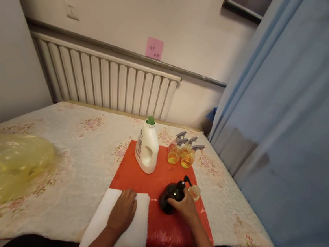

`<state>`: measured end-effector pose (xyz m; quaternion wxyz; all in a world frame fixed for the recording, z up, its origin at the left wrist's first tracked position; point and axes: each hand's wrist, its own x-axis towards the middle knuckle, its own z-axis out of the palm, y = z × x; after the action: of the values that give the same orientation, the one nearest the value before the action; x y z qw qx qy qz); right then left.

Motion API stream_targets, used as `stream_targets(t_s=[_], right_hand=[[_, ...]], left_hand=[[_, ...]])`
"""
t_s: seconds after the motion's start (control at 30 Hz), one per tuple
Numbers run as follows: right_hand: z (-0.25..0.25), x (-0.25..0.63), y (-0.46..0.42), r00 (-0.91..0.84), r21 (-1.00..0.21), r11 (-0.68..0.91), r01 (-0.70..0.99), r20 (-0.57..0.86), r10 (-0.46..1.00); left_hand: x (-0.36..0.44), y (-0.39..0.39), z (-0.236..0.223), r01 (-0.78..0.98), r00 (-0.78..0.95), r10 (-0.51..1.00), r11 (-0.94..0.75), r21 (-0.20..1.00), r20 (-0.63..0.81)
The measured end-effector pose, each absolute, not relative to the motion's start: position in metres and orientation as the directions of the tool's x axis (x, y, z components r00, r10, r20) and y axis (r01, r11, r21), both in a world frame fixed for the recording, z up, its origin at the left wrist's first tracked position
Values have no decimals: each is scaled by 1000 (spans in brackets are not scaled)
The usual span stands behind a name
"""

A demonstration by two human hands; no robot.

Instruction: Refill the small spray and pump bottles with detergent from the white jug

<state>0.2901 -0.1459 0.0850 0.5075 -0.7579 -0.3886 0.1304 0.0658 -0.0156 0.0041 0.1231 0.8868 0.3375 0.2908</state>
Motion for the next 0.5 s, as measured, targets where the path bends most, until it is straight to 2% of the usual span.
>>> stream_targets(t_s=[0.17,0.5], right_hand=[[91,329,-113,777,-819,-288,496,270,568],[81,393,-44,807,-812,-300,501,312,502]], left_hand=[[65,-14,1,526,594,680,-732,432,429],[64,-19,6,523,587,689,-723,451,425]])
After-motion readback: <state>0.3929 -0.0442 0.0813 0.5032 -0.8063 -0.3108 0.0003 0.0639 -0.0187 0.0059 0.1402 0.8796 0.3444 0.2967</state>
